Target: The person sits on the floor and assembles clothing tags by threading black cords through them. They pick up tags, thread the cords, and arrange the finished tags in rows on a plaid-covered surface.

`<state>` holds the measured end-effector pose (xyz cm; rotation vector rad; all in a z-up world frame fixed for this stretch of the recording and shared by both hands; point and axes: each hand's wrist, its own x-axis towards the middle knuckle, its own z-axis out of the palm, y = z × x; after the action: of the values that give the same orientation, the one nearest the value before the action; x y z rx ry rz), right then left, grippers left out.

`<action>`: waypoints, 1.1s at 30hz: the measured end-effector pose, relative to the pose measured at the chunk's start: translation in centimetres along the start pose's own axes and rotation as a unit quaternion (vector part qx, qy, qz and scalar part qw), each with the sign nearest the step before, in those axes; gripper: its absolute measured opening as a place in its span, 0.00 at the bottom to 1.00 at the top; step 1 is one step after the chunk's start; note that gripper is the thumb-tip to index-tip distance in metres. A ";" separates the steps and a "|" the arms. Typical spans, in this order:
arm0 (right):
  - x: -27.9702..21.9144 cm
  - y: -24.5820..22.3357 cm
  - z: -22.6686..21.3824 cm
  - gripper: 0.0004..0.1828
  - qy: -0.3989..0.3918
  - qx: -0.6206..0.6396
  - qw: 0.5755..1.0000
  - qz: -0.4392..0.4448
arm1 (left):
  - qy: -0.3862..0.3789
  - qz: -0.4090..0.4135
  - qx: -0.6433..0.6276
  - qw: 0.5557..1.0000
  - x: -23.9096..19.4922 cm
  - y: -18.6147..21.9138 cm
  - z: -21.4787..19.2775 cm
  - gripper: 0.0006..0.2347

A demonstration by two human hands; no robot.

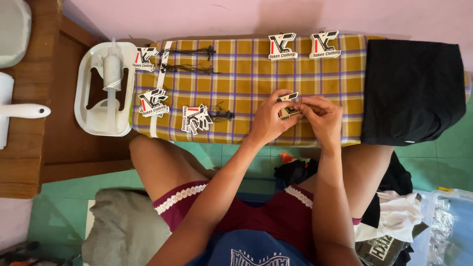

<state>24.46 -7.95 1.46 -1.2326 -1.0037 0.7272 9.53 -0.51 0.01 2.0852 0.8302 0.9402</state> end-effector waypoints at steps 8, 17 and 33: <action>0.1 1.4 -0.2 0.08 0.004 -0.020 0.999 -0.038 | 0.019 -0.021 -0.005 1.000 -0.2 -1.1 1.2 0.03; 0.2 0.7 0.3 0.07 0.090 -0.059 0.993 -0.052 | -0.003 -0.022 -0.054 0.998 0.3 0.2 -0.6 0.02; -0.6 3.2 0.5 0.12 -0.006 -0.318 0.912 -0.259 | 0.023 -0.052 -0.168 0.984 0.5 -0.4 -1.3 0.05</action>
<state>24.00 -7.60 -1.74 -1.4098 -1.5697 -0.0281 8.61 0.50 0.50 1.7203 0.7394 0.9999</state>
